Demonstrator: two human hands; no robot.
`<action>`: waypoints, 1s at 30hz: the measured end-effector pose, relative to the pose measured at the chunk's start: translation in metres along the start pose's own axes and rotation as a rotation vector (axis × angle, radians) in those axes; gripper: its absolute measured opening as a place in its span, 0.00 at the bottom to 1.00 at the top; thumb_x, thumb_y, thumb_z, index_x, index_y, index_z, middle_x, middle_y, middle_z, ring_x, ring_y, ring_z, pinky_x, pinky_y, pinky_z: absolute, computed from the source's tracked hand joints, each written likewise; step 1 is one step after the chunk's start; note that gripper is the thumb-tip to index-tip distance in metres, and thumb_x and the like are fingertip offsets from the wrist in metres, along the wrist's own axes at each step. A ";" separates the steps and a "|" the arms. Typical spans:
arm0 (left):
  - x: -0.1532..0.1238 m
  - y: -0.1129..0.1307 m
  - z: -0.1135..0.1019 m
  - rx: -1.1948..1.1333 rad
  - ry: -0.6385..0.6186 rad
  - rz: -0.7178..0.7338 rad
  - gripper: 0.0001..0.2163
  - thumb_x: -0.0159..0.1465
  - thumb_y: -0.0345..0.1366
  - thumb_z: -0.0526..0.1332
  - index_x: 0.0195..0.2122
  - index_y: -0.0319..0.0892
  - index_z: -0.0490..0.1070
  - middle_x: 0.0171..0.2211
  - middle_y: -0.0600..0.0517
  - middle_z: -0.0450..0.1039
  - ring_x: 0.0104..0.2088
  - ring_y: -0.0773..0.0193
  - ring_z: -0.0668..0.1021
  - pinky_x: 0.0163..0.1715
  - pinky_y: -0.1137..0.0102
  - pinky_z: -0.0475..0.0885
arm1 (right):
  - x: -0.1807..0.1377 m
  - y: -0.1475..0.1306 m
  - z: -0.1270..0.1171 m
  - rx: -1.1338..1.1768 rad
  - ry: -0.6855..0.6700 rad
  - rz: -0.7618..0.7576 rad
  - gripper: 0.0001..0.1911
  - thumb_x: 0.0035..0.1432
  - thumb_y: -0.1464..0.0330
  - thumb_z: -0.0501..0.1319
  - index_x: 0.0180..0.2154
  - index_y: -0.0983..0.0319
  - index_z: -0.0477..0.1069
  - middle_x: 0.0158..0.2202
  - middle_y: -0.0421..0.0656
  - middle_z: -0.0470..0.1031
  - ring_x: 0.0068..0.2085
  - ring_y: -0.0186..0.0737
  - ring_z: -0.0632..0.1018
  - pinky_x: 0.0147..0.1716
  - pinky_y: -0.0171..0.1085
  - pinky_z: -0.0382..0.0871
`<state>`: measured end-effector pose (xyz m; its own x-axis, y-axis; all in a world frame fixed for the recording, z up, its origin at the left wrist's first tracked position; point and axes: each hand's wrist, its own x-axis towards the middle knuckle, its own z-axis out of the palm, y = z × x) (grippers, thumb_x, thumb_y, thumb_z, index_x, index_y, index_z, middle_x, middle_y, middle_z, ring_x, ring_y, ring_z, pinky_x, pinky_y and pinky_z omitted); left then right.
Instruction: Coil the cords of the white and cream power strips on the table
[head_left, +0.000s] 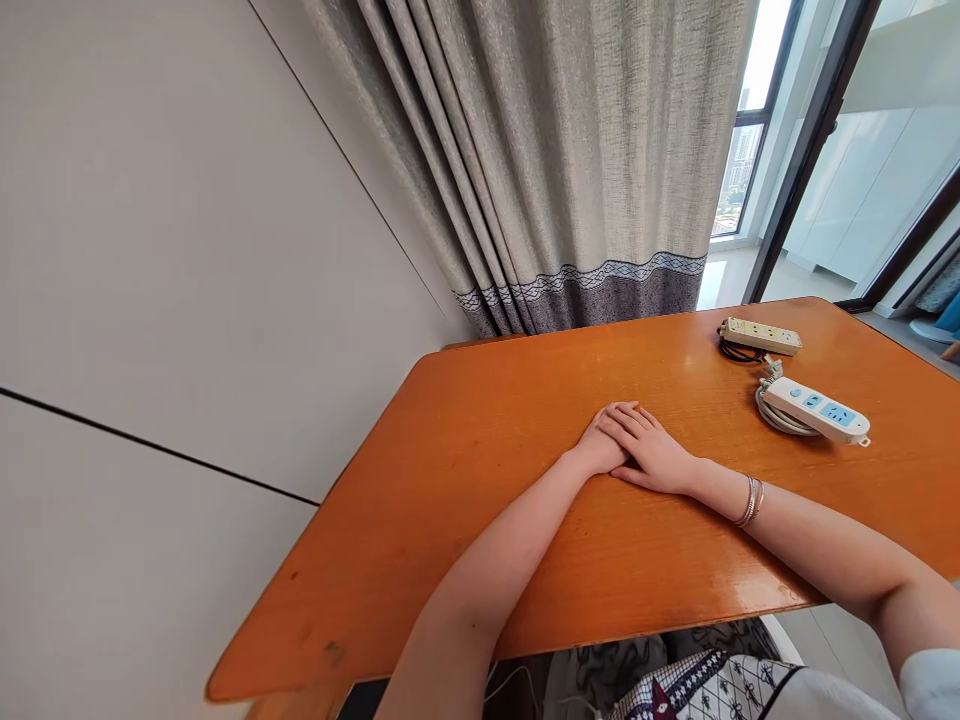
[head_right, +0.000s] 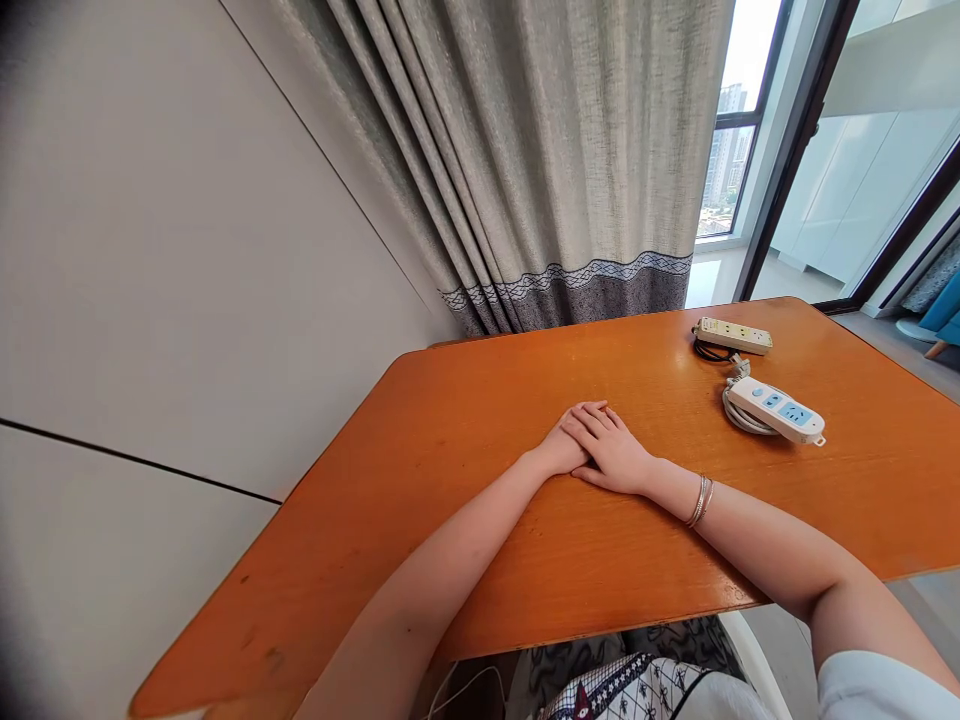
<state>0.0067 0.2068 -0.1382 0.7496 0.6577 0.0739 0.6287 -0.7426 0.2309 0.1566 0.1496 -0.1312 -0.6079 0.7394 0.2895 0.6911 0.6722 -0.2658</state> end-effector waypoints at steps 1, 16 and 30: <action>0.000 0.000 0.000 -0.002 0.002 0.000 0.25 0.69 0.43 0.54 0.66 0.42 0.60 0.69 0.44 0.59 0.69 0.56 0.60 0.70 0.58 0.53 | 0.000 0.000 0.000 0.000 0.001 -0.002 0.40 0.60 0.59 0.63 0.69 0.65 0.54 0.71 0.55 0.53 0.72 0.54 0.52 0.69 0.57 0.47; -0.002 0.001 0.000 0.019 -0.010 0.013 0.25 0.69 0.42 0.54 0.66 0.41 0.61 0.69 0.45 0.59 0.69 0.54 0.60 0.70 0.59 0.51 | 0.001 0.002 0.002 -0.008 0.005 -0.026 0.40 0.60 0.58 0.62 0.68 0.66 0.55 0.70 0.56 0.54 0.71 0.55 0.54 0.68 0.58 0.48; -0.001 0.001 0.000 0.003 0.017 0.008 0.24 0.69 0.42 0.55 0.64 0.42 0.62 0.68 0.44 0.60 0.68 0.54 0.61 0.69 0.57 0.54 | 0.000 0.002 0.002 -0.008 0.011 -0.023 0.40 0.60 0.57 0.62 0.68 0.65 0.55 0.71 0.55 0.53 0.71 0.55 0.53 0.68 0.58 0.49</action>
<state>0.0062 0.2052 -0.1383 0.7510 0.6538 0.0924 0.6234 -0.7482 0.2272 0.1573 0.1511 -0.1334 -0.6197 0.7230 0.3055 0.6799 0.6889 -0.2513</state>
